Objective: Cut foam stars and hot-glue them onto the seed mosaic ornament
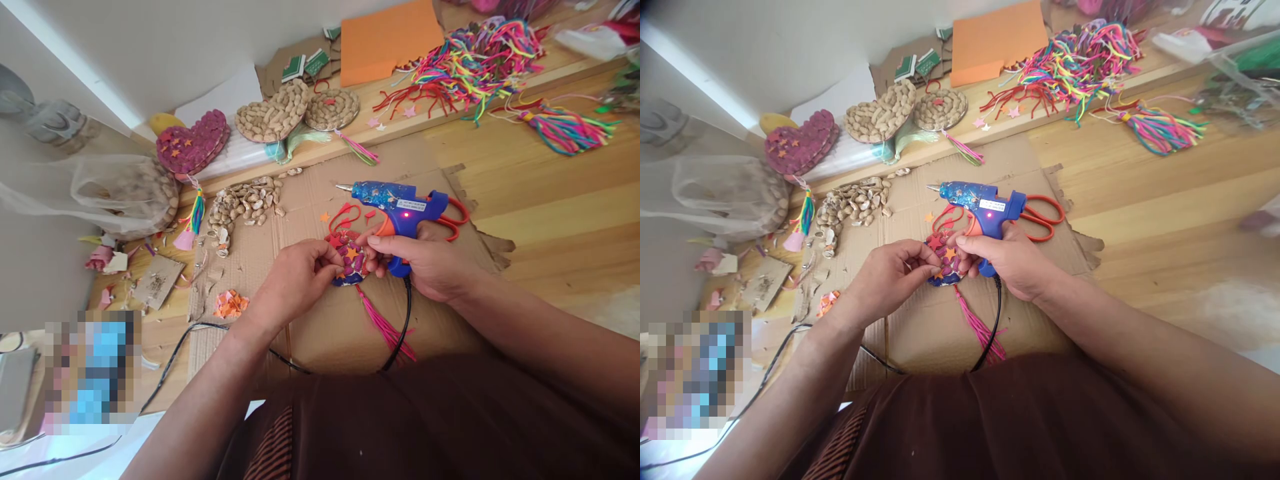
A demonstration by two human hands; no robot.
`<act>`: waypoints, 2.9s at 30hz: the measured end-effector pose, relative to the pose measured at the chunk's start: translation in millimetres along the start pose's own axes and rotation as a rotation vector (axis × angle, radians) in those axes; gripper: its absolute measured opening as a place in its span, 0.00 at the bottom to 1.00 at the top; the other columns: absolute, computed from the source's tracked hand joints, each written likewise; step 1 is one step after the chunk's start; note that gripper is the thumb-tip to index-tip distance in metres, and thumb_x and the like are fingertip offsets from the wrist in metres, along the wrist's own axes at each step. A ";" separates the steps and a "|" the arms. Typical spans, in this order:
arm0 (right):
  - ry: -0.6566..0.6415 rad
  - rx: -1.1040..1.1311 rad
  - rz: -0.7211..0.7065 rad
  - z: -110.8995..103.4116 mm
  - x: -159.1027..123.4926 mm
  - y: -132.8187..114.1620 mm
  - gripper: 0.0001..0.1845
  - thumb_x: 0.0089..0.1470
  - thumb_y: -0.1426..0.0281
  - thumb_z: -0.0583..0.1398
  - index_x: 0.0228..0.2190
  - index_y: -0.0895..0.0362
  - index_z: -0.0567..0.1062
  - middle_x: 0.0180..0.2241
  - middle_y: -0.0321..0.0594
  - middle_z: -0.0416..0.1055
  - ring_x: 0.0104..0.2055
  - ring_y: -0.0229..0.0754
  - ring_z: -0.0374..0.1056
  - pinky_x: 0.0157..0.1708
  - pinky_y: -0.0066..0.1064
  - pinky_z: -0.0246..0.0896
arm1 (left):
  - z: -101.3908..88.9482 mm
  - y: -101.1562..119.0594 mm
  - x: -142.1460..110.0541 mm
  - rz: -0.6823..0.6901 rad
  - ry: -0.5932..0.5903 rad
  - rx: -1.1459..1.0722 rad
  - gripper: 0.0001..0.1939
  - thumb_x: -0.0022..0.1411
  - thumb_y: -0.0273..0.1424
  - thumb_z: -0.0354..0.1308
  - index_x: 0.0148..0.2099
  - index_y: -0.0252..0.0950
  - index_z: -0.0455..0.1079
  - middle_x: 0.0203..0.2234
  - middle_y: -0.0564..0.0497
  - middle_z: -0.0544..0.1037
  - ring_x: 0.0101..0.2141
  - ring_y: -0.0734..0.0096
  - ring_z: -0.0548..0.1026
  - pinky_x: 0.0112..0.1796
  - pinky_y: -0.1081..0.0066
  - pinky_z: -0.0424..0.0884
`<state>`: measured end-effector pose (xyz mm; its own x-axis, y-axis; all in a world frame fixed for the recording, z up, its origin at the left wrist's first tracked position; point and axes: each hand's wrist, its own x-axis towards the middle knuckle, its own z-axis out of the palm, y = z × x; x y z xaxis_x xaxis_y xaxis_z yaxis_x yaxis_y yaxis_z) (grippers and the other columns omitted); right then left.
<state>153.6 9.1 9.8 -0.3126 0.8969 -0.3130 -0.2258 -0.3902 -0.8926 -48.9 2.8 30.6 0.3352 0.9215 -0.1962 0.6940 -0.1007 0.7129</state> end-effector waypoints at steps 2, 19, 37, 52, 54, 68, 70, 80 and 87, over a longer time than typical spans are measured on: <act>0.003 0.000 0.001 0.1 -0.2 -0.2 0.04 0.51 0.67 0.65 0.28 0.52 0.80 0.22 0.37 0.73 0.26 0.40 0.70 0.23 0.30 0.61 | 0.9 -1.4 0.5 0.016 0.014 0.010 0.05 0.57 0.25 0.58 0.34 0.36 0.75 0.28 0.54 0.79 0.28 0.74 0.73 0.33 0.73 0.66; 0.003 -0.025 -0.005 0.1 0.3 0.9 0.05 0.51 0.64 0.66 0.27 0.51 0.80 0.22 0.39 0.74 0.25 0.43 0.70 0.23 0.33 0.62 | 5.8 4.1 0.4 -0.013 0.070 0.050 0.04 0.56 0.26 0.58 0.33 0.35 0.75 0.28 0.52 0.79 0.27 0.74 0.72 0.30 0.73 0.66; -0.007 -0.011 -0.016 -1.1 1.5 2.9 0.06 0.50 0.63 0.66 0.29 0.53 0.80 0.23 0.37 0.73 0.25 0.40 0.69 0.23 0.31 0.62 | 14.1 -11.8 -27.6 0.148 0.322 -0.013 0.07 0.65 0.32 0.58 0.42 0.38 0.76 0.35 0.48 0.79 0.35 0.70 0.76 0.37 0.70 0.73; 0.008 -0.021 -0.024 0.0 0.5 2.8 0.04 0.51 0.66 0.66 0.29 0.53 0.81 0.23 0.36 0.73 0.26 0.39 0.70 0.23 0.30 0.61 | 45.7 -32.2 -46.1 0.441 0.457 0.376 0.16 0.66 0.28 0.57 0.56 0.40 0.70 0.40 0.47 0.75 0.41 0.67 0.75 0.42 0.66 0.76; 0.006 -0.026 -0.029 -0.4 1.0 3.5 0.04 0.50 0.65 0.66 0.29 0.52 0.81 0.23 0.36 0.73 0.26 0.39 0.70 0.23 0.30 0.62 | 46.4 -32.4 -46.4 0.447 0.450 0.372 0.16 0.66 0.27 0.57 0.56 0.40 0.70 0.40 0.47 0.75 0.40 0.68 0.74 0.42 0.66 0.76; 0.009 -0.048 -0.038 0.5 0.8 3.3 0.04 0.50 0.65 0.67 0.29 0.52 0.81 0.23 0.36 0.73 0.25 0.39 0.70 0.23 0.30 0.62 | 46.6 -31.2 -46.9 0.467 0.426 0.372 0.16 0.65 0.24 0.57 0.54 0.38 0.70 0.37 0.48 0.74 0.39 0.69 0.72 0.41 0.68 0.74; 0.007 -0.043 -0.040 0.5 0.7 3.5 0.03 0.51 0.66 0.66 0.29 0.52 0.81 0.23 0.36 0.73 0.25 0.39 0.70 0.24 0.30 0.62 | 46.7 -31.2 -47.0 0.468 0.421 0.377 0.16 0.65 0.24 0.57 0.55 0.38 0.70 0.37 0.48 0.74 0.38 0.69 0.72 0.41 0.67 0.74; -0.010 -0.015 -0.056 -1.0 2.7 5.7 0.05 0.50 0.65 0.67 0.29 0.53 0.81 0.23 0.36 0.73 0.25 0.39 0.70 0.22 0.29 0.63 | 49.2 -33.2 -46.3 0.471 0.482 0.365 0.20 0.64 0.24 0.59 0.58 0.36 0.68 0.40 0.46 0.75 0.40 0.68 0.73 0.43 0.67 0.75; 0.005 -0.016 -0.041 1.7 1.2 2.7 0.06 0.49 0.66 0.67 0.30 0.55 0.80 0.23 0.36 0.73 0.25 0.38 0.70 0.23 0.29 0.62 | 48.8 -31.5 -45.5 0.475 0.454 0.387 0.15 0.64 0.24 0.59 0.53 0.35 0.71 0.36 0.48 0.74 0.37 0.69 0.72 0.39 0.68 0.74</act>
<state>151.0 8.7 7.6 -0.2988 0.9130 -0.2777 -0.2232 -0.3498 -0.9099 -55.0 -54.3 -15.8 0.4169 0.8015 0.4288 0.7425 -0.5724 0.3479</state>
